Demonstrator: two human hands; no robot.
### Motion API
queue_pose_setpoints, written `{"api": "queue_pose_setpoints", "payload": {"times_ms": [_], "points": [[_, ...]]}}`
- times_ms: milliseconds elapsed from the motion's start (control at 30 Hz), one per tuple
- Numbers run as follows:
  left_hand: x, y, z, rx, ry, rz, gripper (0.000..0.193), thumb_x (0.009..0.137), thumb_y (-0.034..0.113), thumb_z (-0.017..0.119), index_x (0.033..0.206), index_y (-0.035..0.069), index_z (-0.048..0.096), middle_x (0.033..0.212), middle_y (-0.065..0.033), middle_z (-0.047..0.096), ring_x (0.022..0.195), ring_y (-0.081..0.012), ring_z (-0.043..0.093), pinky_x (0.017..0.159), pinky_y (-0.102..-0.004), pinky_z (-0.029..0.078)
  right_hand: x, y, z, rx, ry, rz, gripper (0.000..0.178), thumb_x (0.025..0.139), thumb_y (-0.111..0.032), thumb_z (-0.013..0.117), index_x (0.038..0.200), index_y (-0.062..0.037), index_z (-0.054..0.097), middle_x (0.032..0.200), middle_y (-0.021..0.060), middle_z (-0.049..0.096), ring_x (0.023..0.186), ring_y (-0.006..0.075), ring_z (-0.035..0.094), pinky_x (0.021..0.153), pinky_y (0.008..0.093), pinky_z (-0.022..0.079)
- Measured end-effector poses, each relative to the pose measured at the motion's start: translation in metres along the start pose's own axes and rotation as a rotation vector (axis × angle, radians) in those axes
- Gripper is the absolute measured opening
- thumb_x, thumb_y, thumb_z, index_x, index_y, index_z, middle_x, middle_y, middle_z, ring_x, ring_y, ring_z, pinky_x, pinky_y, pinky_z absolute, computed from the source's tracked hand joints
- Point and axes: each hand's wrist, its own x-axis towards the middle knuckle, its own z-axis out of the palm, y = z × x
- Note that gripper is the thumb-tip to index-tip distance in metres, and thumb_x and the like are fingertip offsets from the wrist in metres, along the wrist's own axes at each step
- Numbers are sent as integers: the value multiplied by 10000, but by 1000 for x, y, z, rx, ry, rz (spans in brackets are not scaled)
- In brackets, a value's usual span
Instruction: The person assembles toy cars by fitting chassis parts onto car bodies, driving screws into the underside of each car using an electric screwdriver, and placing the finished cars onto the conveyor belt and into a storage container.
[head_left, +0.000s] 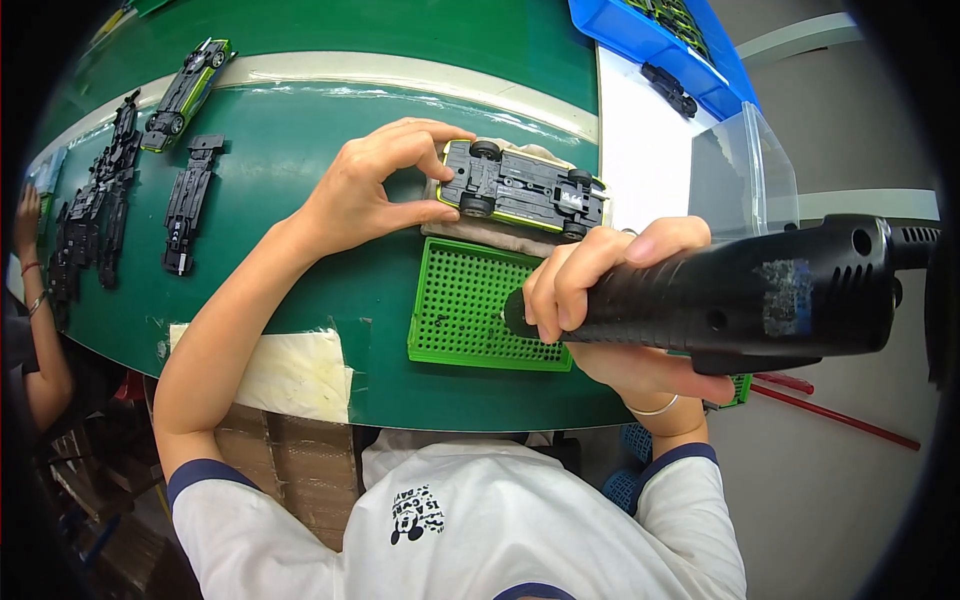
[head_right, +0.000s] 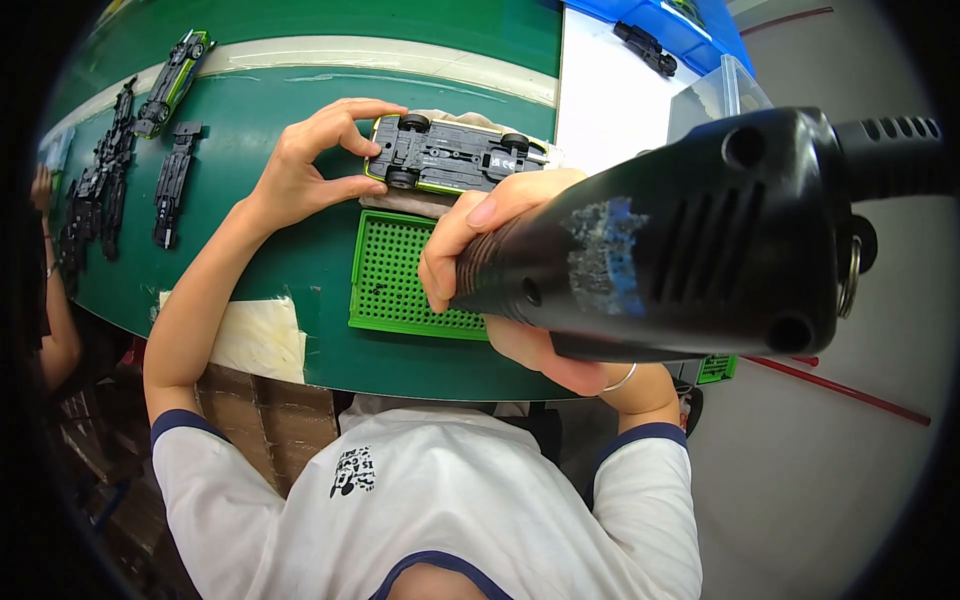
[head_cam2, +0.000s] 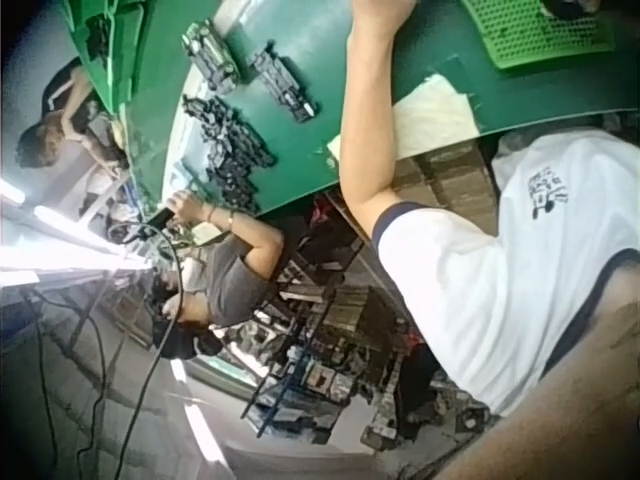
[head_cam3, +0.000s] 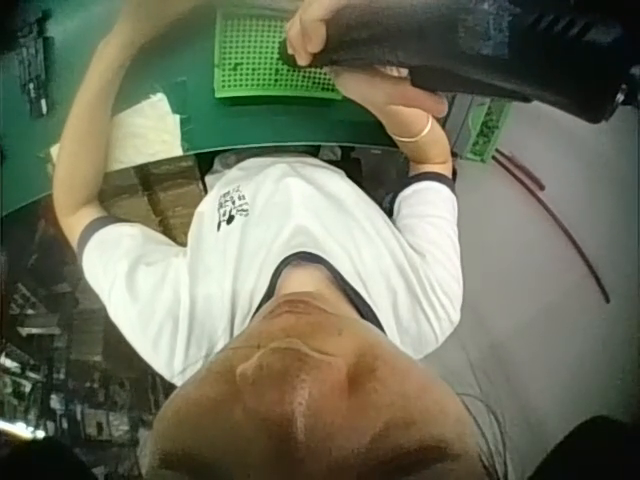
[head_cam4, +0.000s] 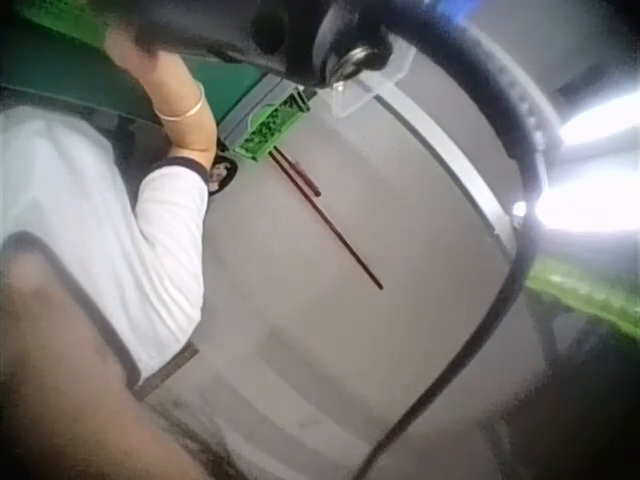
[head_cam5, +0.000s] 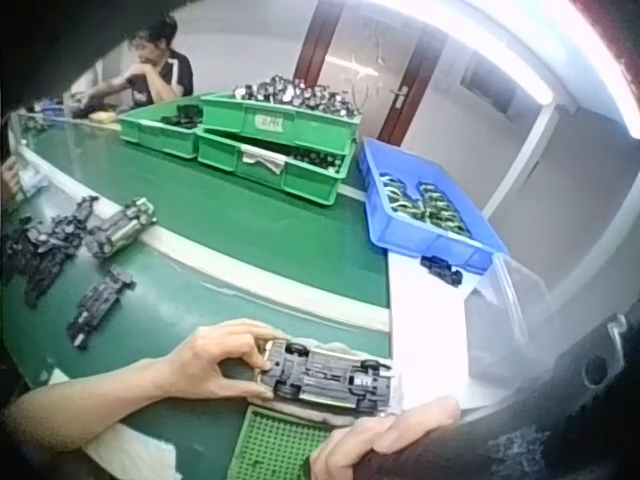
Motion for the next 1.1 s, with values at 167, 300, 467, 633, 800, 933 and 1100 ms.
{"api": "queue_pose_setpoints", "payload": {"times_ms": [167, 300, 467, 633, 800, 933, 1100], "points": [[1, 1, 0, -12, -11, -5, 306, 593, 71, 745, 738, 31, 479, 1132, -141, 557, 1064, -298, 517, 873, -376, 422, 0, -7, 1, -34, 16, 122, 754, 604, -731, 464, 1042, -131, 329, 651, 110, 489, 523, 216, 507, 518, 341, 456], [-1, 1, 0, 32, -20, 17, 362, 595, 102, 752, 825, 52, 477, 1187, -149, 519, 1118, -300, 476, 923, -388, 381, 1, -10, 3, -50, 26, 214, 728, 619, -703, 484, 1040, -129, 335, 663, 122, 496, 545, 226, 509, 541, 352, 456], [8, 15, 5, 134, 1, 98, 443, 590, 164, 763, 903, 80, 461, 1240, -150, 474, 1171, -304, 422, 988, -454, 288, 3, -16, 3, -77, 46, 317, 697, 637, -669, 509, 1039, -125, 341, 678, 137, 504, 573, 237, 512, 571, 367, 456], [12, 26, 11, 221, -47, 150, 434, 581, 203, 765, 893, 87, 486, 1225, -110, 467, 1144, -277, 432, 1008, -472, 259, 4, -11, -7, -87, 70, 391, 672, 651, -641, 530, 1038, -123, 346, 691, 150, 510, 595, 247, 515, 594, 378, 456], [27, 35, 11, 387, -136, 166, 455, 591, 248, 750, 929, 79, 496, 1198, -127, 475, 1114, -280, 448, 995, -442, 287, 13, -5, -9, -38, -186, -185, 750, 628, -699, 517, 1047, -103, 340, 702, 130, 513, 550, 227, 522, 532, 349, 463], [46, 37, 26, 337, -215, 168, 444, 582, 207, 740, 923, 57, 499, 1121, -133, 521, 1013, -306, 491, 874, -389, 390, 25, -24, -33, -89, -62, -494, 882, 567, -805, 443, 1088, -101, 339, 681, 110, 488, 511, 199, 503, 497, 336, 454], [50, 32, 33, 262, -201, 210, 379, 566, 164, 748, 844, 32, 528, 1034, -130, 559, 845, -296, 518, 727, -369, 446, 40, -20, -59, 7, 95, -525, 971, 546, -862, 327, 1133, -89, 320, 661, 108, 475, 492, 184, 484, 477, 309, 436]]}}
